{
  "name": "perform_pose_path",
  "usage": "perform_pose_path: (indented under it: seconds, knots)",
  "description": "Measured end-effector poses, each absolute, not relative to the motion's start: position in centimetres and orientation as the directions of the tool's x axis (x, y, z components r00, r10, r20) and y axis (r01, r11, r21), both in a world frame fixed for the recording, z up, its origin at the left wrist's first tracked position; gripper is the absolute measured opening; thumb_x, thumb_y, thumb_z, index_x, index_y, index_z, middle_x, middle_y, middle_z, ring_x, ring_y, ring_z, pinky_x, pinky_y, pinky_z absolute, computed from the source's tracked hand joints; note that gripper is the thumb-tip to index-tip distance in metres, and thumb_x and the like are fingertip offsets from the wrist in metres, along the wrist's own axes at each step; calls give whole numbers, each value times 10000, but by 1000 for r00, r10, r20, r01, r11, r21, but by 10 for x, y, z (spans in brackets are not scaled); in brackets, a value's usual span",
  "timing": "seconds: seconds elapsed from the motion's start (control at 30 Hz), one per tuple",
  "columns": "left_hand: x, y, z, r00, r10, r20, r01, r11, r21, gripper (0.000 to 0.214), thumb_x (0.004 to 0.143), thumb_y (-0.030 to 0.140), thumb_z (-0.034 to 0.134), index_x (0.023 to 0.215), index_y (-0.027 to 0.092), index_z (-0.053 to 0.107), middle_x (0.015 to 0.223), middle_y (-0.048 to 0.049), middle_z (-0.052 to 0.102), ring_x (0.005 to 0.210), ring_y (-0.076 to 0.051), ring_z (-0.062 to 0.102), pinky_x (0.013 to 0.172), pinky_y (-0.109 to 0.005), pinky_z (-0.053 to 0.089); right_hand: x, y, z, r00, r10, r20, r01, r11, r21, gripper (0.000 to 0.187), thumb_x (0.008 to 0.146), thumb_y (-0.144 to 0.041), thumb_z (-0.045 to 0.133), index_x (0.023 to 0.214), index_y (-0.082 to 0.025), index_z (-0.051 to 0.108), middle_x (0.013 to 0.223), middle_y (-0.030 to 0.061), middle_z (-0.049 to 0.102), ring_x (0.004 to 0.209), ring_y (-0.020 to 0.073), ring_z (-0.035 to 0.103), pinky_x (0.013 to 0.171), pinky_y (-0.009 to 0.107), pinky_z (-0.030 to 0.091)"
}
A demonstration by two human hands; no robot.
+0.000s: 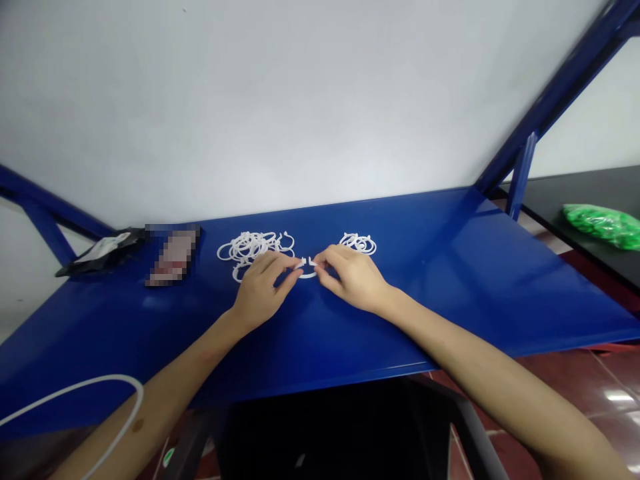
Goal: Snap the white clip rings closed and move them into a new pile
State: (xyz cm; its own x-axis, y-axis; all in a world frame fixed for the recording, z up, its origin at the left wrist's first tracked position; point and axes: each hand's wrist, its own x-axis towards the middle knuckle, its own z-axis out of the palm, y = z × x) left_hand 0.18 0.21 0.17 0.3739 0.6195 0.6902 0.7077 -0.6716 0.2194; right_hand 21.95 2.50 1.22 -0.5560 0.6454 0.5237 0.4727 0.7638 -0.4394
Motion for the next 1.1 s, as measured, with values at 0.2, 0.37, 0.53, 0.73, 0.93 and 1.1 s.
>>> perform_pose_path:
  seconds: [0.2, 0.37, 0.53, 0.73, 0.93, 1.1]
  knots:
    - [3, 2, -1, 412, 674, 613, 711, -659, 247, 239, 1023, 317, 441, 927, 186, 616, 837, -34, 679, 782, -174, 606, 782, -332, 460, 219, 23, 10, -560, 662, 498, 425, 745, -514, 161, 989, -297, 523, 1047, -190, 628, 941, 56, 712, 828, 168, 650, 737, 303, 519]
    - [3, 1, 4, 384, 727, 569, 665, -646, 376, 316, 1038, 325, 390, 871, 192, 624, 813, -24, 680, 761, -160, 612, 747, -310, 474, 219, 23, 11, -554, 659, 510, 359, 741, -568, 154, 979, -301, 554, 1051, -193, 637, 913, 52, 699, 803, 164, 634, 729, 304, 518]
    - [4, 2, 2, 328, 810, 487, 593, -578, 561, 264, 1008, 307, 478, 842, 206, 656, 821, -3, 711, 746, -139, 651, 689, -271, 494, 219, 21, 12, -606, 588, 536, 337, 800, -497, 168, 1003, -260, 500, 1075, -184, 632, 943, 75, 688, 837, 181, 614, 757, 335, 507]
    - [2, 2, 0, 370, 746, 554, 572, -653, 497, 240, 992, 298, 522, 821, 205, 662, 762, 2, 700, 705, -137, 632, 673, -275, 495, 219, 19, 13, -662, 519, 541, 357, 853, -382, 207, 1026, -257, 439, 1062, -177, 626, 938, 86, 694, 826, 199, 599, 754, 359, 497]
    - [1, 1, -1, 450, 677, 582, 590, -715, 376, 268, 991, 232, 515, 772, 205, 667, 738, 7, 700, 688, -144, 586, 674, -284, 461, 220, 17, 13, -714, 482, 508, 378, 876, -299, 236, 1031, -213, 401, 1044, -149, 627, 894, 92, 676, 776, 189, 535, 694, 326, 470]
    - [1, -3, -1, 511, 632, 582, 591, -751, 296, 271, 987, 182, 500, 768, 192, 659, 740, 13, 709, 698, -152, 557, 705, -294, 429, 223, 14, 15, -789, 391, 474, 378, 917, -126, 321, 1036, -140, 313, 1079, -120, 631, 879, 105, 654, 774, 195, 483, 682, 318, 447]
